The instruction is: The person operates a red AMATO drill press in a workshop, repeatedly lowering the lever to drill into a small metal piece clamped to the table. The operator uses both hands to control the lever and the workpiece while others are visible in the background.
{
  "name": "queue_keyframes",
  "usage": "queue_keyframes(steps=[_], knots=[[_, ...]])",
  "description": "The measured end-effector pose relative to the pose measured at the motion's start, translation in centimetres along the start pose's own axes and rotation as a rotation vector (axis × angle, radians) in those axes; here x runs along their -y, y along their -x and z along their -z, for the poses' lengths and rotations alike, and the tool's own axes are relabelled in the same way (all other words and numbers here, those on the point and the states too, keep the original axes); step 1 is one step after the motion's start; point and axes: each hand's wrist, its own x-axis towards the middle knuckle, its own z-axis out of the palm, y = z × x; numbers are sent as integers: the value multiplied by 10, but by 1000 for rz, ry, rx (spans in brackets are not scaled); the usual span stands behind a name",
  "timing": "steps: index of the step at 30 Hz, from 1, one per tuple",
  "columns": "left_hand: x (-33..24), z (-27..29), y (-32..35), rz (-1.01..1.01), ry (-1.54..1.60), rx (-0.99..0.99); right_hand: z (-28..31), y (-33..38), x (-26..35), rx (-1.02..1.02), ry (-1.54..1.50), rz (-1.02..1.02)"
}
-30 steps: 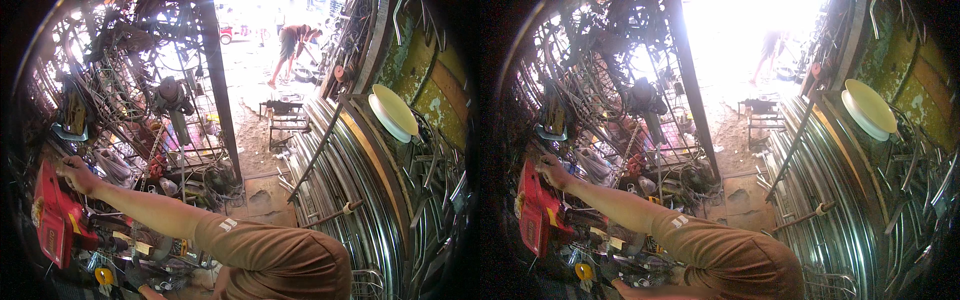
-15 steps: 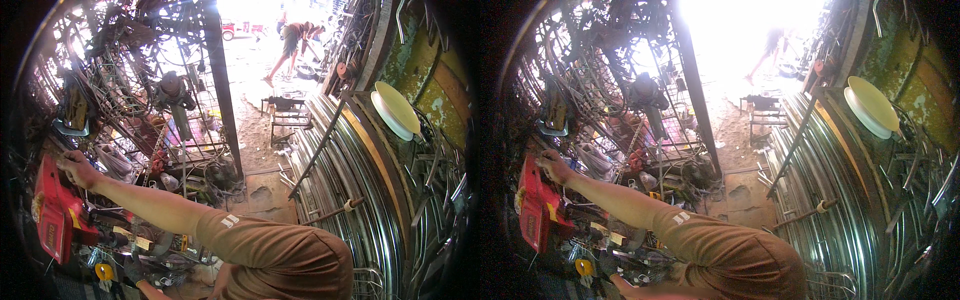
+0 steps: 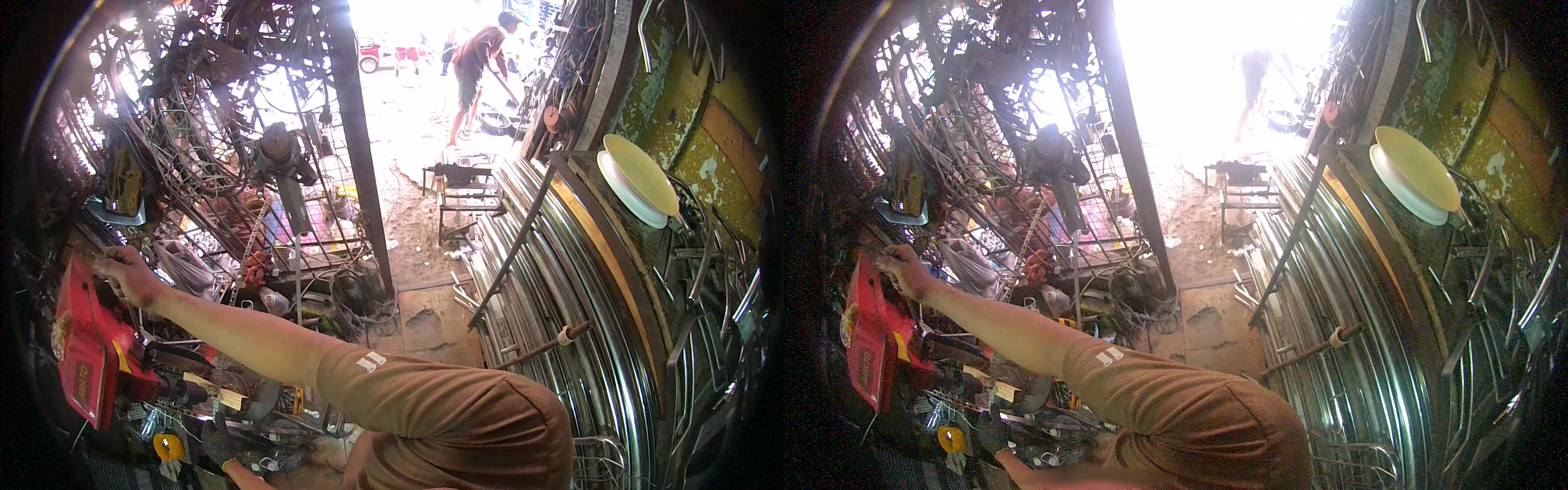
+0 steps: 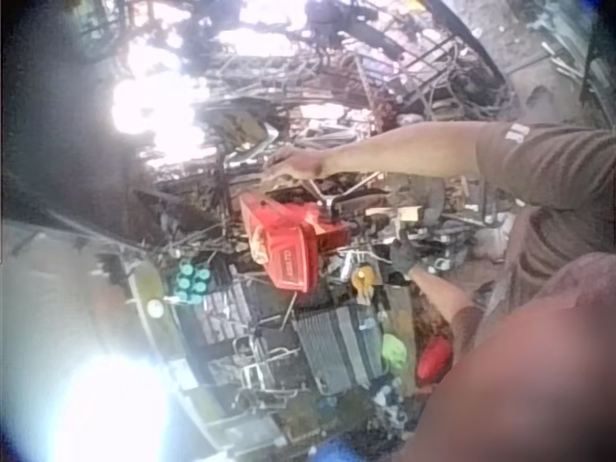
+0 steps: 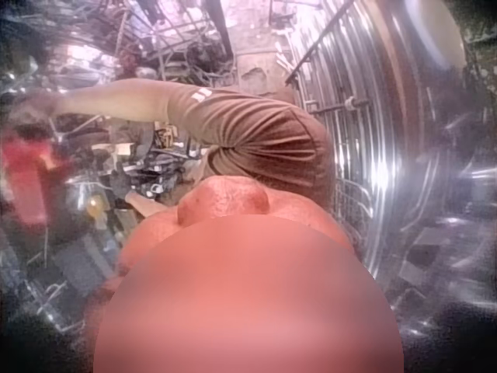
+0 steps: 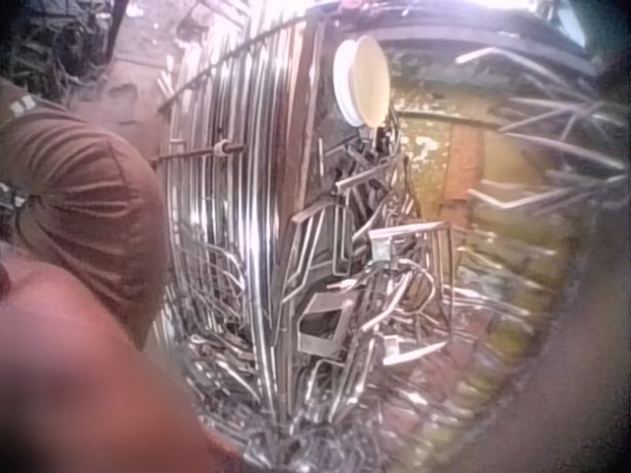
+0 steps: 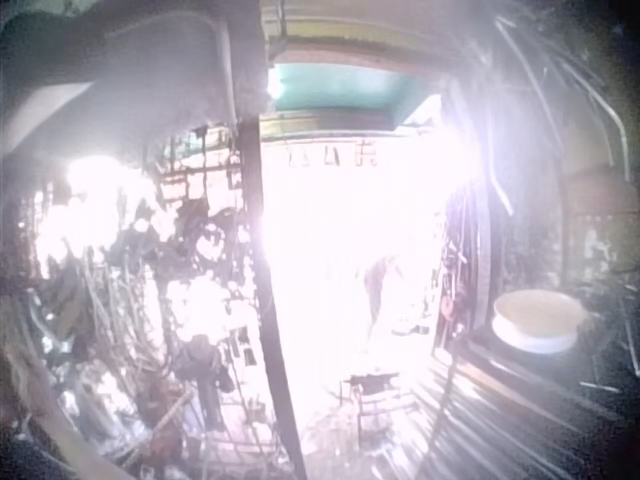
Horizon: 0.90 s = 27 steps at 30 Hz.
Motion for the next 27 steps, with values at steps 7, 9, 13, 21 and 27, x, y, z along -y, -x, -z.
queue_keyframes(steps=[7,9,13,21,27], knots=[[23,-11,-5,-116,-91,-14,3,-3,-4,-13,-6,-8],[25,-14,-5,-64,-41,-36,3,0,-1,-27,24,-16],[20,-15,-4,-51,-91,-26,1,4,8,20,-8,-28],[12,-11,3,-68,-84,-68,1,6,5,-58,122,-64],[19,-17,-1,-172,-113,-109,6,0,5,83,147,-80]])
